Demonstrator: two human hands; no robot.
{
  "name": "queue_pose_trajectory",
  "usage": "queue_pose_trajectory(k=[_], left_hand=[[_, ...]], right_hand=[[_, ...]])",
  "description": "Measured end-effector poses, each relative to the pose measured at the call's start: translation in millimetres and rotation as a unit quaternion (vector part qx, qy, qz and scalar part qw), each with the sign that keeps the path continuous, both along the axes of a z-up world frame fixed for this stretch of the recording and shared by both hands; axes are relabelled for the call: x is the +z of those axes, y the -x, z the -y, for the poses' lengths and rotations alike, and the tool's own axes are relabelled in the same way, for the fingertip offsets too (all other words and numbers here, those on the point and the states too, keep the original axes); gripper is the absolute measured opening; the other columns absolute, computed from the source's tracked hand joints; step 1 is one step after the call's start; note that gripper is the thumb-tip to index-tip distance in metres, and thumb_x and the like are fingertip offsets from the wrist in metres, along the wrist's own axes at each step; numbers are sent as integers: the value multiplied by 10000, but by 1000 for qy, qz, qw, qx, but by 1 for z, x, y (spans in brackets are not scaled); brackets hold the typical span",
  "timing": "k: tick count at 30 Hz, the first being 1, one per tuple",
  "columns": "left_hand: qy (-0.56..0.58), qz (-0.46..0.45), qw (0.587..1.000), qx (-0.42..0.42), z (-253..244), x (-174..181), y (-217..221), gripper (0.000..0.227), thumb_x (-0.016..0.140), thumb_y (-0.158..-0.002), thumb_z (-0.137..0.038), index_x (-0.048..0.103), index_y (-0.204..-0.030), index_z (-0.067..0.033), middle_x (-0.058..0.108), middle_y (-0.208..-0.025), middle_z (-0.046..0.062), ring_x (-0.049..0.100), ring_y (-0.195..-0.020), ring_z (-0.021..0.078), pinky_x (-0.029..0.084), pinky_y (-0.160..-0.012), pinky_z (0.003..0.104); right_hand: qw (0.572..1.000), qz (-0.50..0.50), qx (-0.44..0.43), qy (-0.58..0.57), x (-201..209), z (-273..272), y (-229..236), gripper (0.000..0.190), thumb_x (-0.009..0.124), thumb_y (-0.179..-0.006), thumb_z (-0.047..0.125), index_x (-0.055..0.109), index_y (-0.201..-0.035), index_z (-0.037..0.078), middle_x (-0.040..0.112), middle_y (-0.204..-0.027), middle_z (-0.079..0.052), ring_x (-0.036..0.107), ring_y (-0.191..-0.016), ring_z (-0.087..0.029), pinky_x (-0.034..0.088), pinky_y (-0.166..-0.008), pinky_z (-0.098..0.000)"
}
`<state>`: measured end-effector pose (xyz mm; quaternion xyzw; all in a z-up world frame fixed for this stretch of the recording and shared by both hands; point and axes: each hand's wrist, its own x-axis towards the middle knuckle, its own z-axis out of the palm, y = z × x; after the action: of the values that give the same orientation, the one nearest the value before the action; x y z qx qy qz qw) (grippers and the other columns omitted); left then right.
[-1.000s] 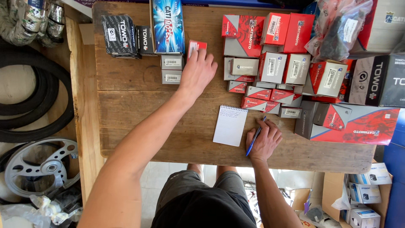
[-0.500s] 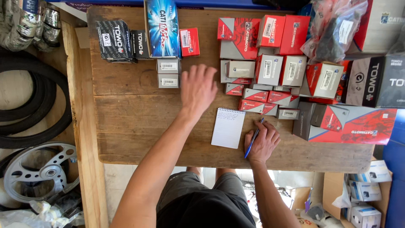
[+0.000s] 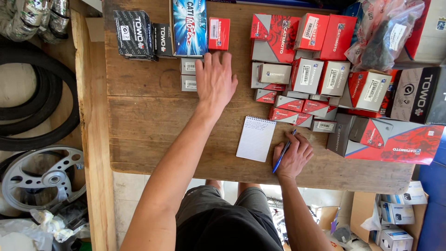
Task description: The person picks up small boxes from a wooden table, reads information from them, and writes notes in a notebook using a pen. The person repeats this process for several boxes, organizing them on the table.
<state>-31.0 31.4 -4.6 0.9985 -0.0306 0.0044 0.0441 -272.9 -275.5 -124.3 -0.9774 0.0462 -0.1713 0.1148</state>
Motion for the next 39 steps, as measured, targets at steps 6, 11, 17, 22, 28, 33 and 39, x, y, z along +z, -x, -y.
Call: queue_pose_trajectory(k=[6,11,17,22,28,33,39], left_hand=[[172,5,984,-37,13,27,44,344,791,-1071,-321,724,-1387,-202,777,-1270,123,707,-1140,285,491,-903,458],[216,-62,972,-63,-5,-8,119,339,792,-1060,-376,746,-1378,-267,803,-1194,53,719,-1139,269,513,-927,466],[307,-103,943,83,-48,-4,137,305,799,-1078,-259,793,-1379,-207,796,-1219,110,709,-1144,323,558,-963,495],[234,-28,966,106,-74,-41,118,442,908,-971,-305,783,-1375,-178,714,-1293,141,676,-1161,423,570,-952,600],[211,-15,976,52,-50,-39,170,411,858,-974,-270,777,-1377,-265,698,-1328,31,609,-1421,358,550,-1060,571],[162,-30,981,-105,-17,-52,226,476,697,-1085,-357,644,-1553,-284,546,-1744,58,377,-1740,354,382,-1272,587],[133,24,986,-94,-12,-84,229,422,674,-1056,-466,647,-1455,-333,552,-1732,-8,408,-1738,310,372,-1245,544]], right_hand=[[1000,-12,-1,18,8,-2,0,433,753,-912,335,710,-1341,294,623,-1336,-54,626,-1300,-366,480,-1092,-537],[1000,-11,-1,11,7,-1,-1,449,761,-893,324,720,-1339,287,628,-1339,-59,626,-1304,-368,482,-1099,-544],[1000,0,-1,8,2,-2,-3,452,753,-896,335,723,-1345,298,626,-1348,-41,624,-1316,-344,474,-1102,-538],[999,-2,-24,24,12,-7,-3,478,779,-856,309,724,-1331,304,636,-1335,-40,632,-1282,-348,486,-1057,-535],[999,-24,-21,13,11,-6,-2,445,771,-866,331,705,-1306,338,624,-1334,-1,627,-1267,-312,475,-988,-484],[999,-25,-26,22,12,-6,-5,458,777,-861,351,712,-1314,352,622,-1311,8,630,-1254,-299,477,-977,-466],[999,-27,-22,13,8,-3,-1,448,766,-878,349,704,-1322,343,619,-1348,9,627,-1310,-303,476,-1015,-473]])
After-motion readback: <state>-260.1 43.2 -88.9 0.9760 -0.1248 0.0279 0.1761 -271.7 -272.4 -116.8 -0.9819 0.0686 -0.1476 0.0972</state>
